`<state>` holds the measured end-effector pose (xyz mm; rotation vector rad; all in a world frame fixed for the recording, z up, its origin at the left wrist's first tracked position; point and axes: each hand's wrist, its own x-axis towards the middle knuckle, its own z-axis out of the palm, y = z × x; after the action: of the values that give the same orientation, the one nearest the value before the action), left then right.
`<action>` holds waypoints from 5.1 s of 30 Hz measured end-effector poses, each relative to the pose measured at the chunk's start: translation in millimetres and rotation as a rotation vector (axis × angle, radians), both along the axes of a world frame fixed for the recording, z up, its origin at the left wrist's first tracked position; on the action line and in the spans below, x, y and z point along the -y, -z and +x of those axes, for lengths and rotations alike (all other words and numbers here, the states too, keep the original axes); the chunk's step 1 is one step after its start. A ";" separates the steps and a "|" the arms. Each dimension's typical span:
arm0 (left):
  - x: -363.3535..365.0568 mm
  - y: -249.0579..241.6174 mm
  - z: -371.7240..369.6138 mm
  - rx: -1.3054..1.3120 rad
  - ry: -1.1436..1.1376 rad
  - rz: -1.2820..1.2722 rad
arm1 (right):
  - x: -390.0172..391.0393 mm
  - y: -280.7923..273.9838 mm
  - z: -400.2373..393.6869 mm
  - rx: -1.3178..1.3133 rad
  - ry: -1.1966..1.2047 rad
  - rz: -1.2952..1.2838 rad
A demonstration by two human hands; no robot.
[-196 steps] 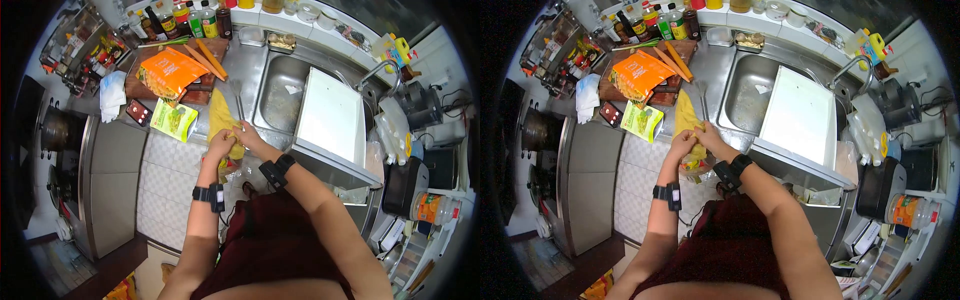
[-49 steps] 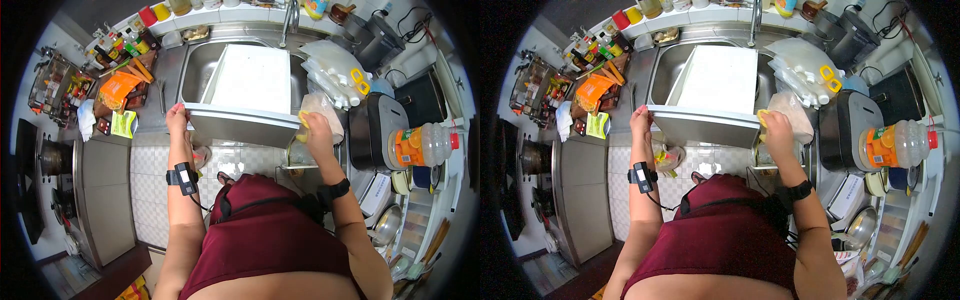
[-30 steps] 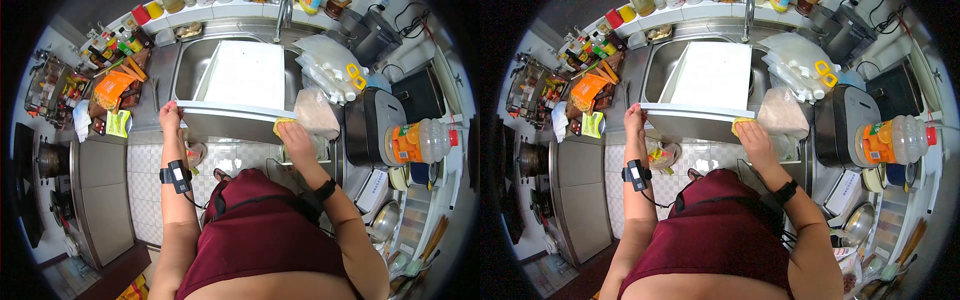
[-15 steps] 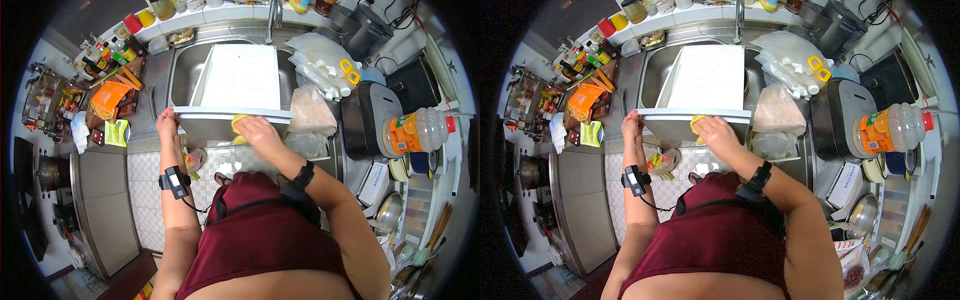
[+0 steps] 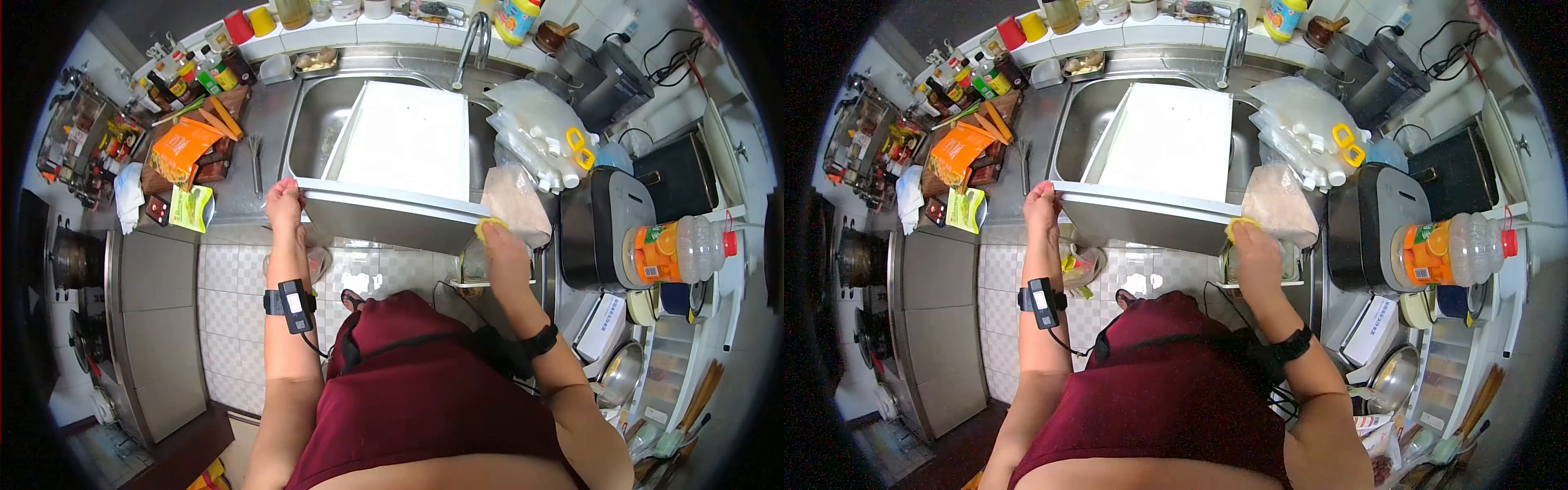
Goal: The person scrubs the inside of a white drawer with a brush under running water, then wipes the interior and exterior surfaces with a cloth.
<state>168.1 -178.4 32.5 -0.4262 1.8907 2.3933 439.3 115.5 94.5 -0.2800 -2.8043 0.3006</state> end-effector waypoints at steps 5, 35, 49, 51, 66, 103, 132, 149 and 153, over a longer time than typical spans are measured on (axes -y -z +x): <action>0.0 -1.5 1.7 0.015 -0.004 -0.009 | 4.3 -3.7 8.1 -0.007 -0.105 0.053; 28.4 -41.3 10.7 0.050 0.163 -0.223 | 210.1 35.8 -200.6 -0.295 -0.575 0.206; 34.2 -38.4 5.2 -0.012 0.196 -0.199 | 144.4 14.6 -131.0 -0.171 -0.457 0.281; 31.9 -31.4 4.6 -0.042 0.159 -0.179 | 143.9 15.0 -130.9 -0.138 -0.475 0.313; 13.9 -14.1 12.4 0.009 0.096 -0.103 | 209.3 40.1 -200.4 -0.259 -0.571 0.211; 1.4 16.2 23.4 0.173 -0.018 -0.044 | 108.0 6.8 -111.3 -0.072 -0.426 0.303; 44.1 -24.4 58.9 0.073 0.424 0.353 | 141.7 -6.9 -159.4 0.037 -0.240 -0.734; 43.2 -24.8 50.4 -0.336 0.206 -0.701 | 156.4 -27.6 -204.1 -0.316 -0.333 -0.095; 38.4 -20.8 47.6 -0.344 0.217 -0.755 | 164.2 -9.1 -210.7 -0.208 -0.376 -0.093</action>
<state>215.7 -216.8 53.3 0.1837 2.7851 1.6212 228.6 -48.7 103.6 0.2502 -2.6242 0.5124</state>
